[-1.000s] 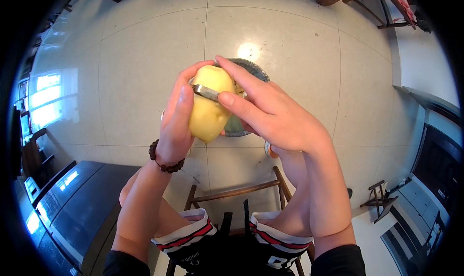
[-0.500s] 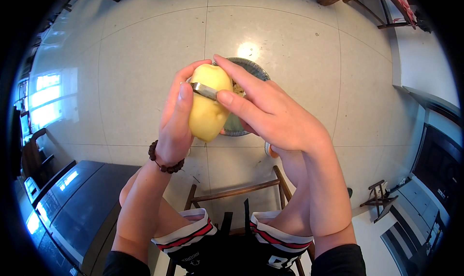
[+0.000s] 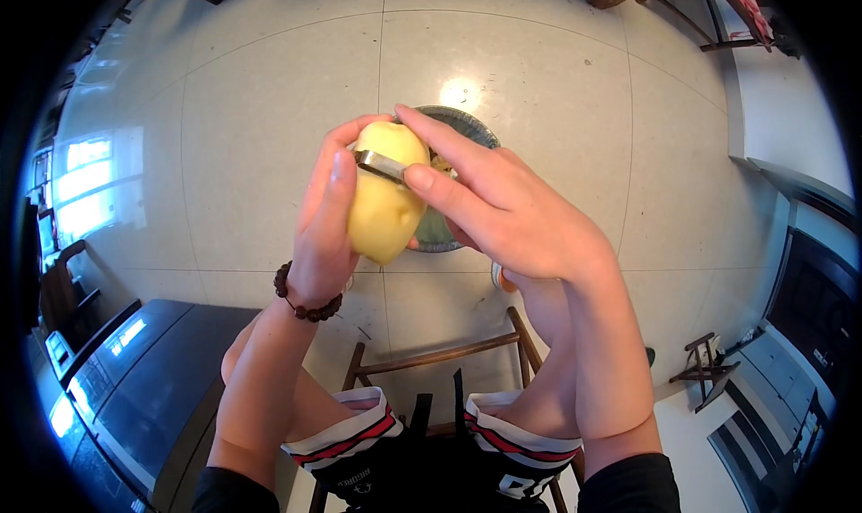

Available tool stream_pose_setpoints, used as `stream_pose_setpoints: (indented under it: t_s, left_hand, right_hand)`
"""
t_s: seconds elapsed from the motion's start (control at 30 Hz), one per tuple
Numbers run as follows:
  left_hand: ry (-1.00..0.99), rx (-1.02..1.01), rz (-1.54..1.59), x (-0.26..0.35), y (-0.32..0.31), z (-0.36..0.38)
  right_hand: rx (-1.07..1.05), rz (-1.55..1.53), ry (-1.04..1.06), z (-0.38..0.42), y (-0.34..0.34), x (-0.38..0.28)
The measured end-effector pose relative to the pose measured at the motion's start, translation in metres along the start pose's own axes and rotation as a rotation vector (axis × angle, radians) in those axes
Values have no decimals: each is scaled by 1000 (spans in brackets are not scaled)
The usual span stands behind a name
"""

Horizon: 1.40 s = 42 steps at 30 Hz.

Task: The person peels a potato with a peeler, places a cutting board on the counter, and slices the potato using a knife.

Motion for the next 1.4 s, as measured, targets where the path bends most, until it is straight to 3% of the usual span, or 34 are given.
stream_pose_setpoints:
  t_s: [0.67, 0.83, 1.03, 1.4]
  left_hand:
    - [3, -7, -6, 2, -2, 1]
    - [-152, 24, -280, 4, 1, 0]
    - [-197, 37, -419, 12, -2, 4]
    - [-248, 23, -393, 12, -2, 3]
  right_hand:
    - [-17, -2, -7, 0, 0, -1]
    - [-8, 29, -68, 3, 0, -3]
    - [-6, 75, -52, 0, 0, 1]
    - [-14, 108, -43, 0, 2, -1]
Point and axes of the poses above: each hand's wrist, its own z-axis away from the middle knuckle, its own y-axis out of the back of the hand, x = y × z, the point moved 6 cm from there along -z, towards the middle knuckle, and after that the axes turned 3 degrees about x, right-handed, at the moved point
